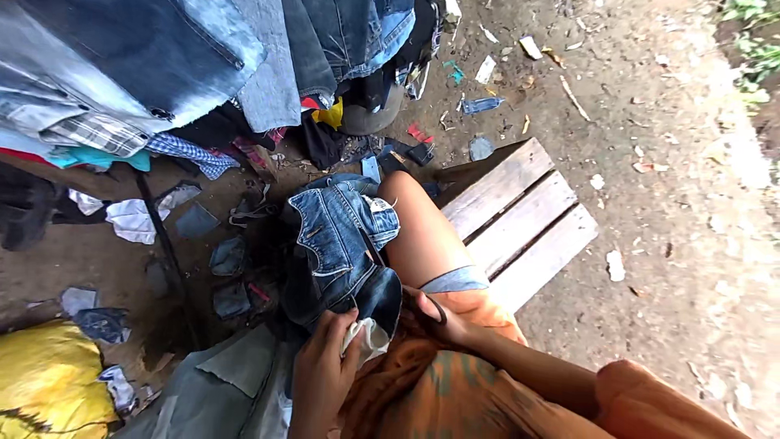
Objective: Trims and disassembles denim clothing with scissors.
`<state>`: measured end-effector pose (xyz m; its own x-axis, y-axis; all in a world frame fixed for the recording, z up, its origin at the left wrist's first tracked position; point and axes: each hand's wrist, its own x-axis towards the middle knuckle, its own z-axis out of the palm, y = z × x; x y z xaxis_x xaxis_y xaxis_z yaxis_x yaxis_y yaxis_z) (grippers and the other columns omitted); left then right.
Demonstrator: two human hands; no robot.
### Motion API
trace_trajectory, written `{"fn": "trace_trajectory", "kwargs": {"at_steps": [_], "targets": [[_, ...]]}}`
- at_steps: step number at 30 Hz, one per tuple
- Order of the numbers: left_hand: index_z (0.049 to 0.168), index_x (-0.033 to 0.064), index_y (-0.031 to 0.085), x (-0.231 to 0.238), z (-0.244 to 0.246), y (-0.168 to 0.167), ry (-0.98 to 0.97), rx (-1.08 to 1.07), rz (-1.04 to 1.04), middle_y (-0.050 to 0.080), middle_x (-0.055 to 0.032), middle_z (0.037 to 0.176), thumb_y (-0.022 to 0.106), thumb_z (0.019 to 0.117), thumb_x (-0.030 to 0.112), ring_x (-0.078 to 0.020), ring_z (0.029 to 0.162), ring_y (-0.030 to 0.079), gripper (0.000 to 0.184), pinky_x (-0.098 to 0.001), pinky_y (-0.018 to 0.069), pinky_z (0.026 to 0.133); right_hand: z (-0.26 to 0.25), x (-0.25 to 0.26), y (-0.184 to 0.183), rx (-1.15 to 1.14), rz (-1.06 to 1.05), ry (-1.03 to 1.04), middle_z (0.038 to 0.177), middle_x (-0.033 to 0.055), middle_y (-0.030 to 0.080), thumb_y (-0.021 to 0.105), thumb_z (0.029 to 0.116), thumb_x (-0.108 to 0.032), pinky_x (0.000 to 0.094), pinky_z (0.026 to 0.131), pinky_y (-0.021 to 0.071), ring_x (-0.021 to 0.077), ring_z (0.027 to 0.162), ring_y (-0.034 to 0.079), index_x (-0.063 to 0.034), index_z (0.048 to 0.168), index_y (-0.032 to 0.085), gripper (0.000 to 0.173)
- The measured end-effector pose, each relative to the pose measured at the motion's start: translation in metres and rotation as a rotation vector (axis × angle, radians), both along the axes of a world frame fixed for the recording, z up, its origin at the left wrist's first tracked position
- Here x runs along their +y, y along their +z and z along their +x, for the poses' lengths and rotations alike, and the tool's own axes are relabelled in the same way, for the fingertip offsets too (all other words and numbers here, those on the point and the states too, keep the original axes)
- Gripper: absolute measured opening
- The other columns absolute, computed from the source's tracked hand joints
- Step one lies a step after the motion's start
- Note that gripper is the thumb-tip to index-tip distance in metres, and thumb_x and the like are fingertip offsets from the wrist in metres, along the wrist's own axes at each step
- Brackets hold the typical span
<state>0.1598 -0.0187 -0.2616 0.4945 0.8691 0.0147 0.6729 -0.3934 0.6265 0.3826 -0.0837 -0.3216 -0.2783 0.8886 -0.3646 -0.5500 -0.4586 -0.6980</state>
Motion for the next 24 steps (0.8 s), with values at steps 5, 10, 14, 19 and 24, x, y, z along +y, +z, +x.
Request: {"fn": "trace_trajectory", "kwargs": {"at_steps": [5, 10, 14, 19, 24], "targets": [[0.100, 0.0066, 0.074, 0.017, 0.016, -0.001, 0.014, 0.180, 0.106, 0.066, -0.0216, 0.122, 0.067, 0.0838, 0.057, -0.0434, 0.108, 0.064, 0.054, -0.0603, 0.0494, 0.084, -0.001, -0.005, -0.007, -0.006, 0.053, 0.015, 0.069, -0.0128, 0.046, 0.051, 0.0851, -0.082, 0.0150, 0.055, 0.0398, -0.0022, 0.057, 0.044, -0.0196, 0.108, 0.057, 0.067], [0.130, 0.0053, 0.068, 0.014, 0.047, -0.025, -0.075, 0.221, 0.188, 0.069, -0.0194, 0.117, 0.063, 0.0799, 0.070, -0.0384, 0.103, 0.067, 0.082, -0.0528, 0.0540, 0.081, -0.001, -0.001, 0.000, -0.151, -0.005, -0.018, 0.069, -0.0138, 0.049, 0.056, 0.0814, -0.083, 0.0151, 0.054, 0.0408, -0.0031, 0.057, 0.046, -0.0192, 0.105, 0.059, 0.068], [0.111, 0.0025, 0.076, 0.017, 0.054, -0.027, -0.127, 0.263, 0.235, 0.073, -0.0162, 0.098, 0.072, 0.0761, 0.026, -0.0355, 0.086, 0.072, 0.042, -0.0464, 0.0582, 0.064, -0.003, 0.009, -0.009, -0.187, 0.010, -0.045, 0.064, -0.0146, 0.047, 0.058, 0.0821, -0.081, 0.0150, 0.048, 0.0364, -0.0035, 0.051, 0.042, -0.0176, 0.102, 0.062, 0.066], [0.104, 0.0065, 0.079, 0.026, 0.045, -0.025, -0.201, 0.148, 0.193, 0.072, -0.0122, 0.093, 0.059, 0.0801, 0.012, -0.0301, 0.079, 0.072, 0.031, -0.0422, 0.0574, 0.060, -0.006, 0.015, -0.009, -0.177, 0.006, -0.024, 0.064, -0.0134, 0.046, 0.057, 0.0793, -0.084, 0.0149, 0.046, 0.0353, -0.0026, 0.050, 0.041, -0.0180, 0.099, 0.059, 0.069], [0.105, 0.0061, 0.079, 0.019, 0.046, -0.020, -0.205, 0.129, 0.168, 0.072, -0.0133, 0.095, 0.061, 0.0796, 0.015, -0.0306, 0.080, 0.072, 0.032, -0.0416, 0.0580, 0.061, -0.009, 0.017, -0.005, -0.184, -0.035, -0.061, 0.062, -0.0141, 0.045, 0.060, 0.0750, -0.086, 0.0143, 0.046, 0.0350, -0.0033, 0.048, 0.041, -0.0199, 0.092, 0.058, 0.069]]}}
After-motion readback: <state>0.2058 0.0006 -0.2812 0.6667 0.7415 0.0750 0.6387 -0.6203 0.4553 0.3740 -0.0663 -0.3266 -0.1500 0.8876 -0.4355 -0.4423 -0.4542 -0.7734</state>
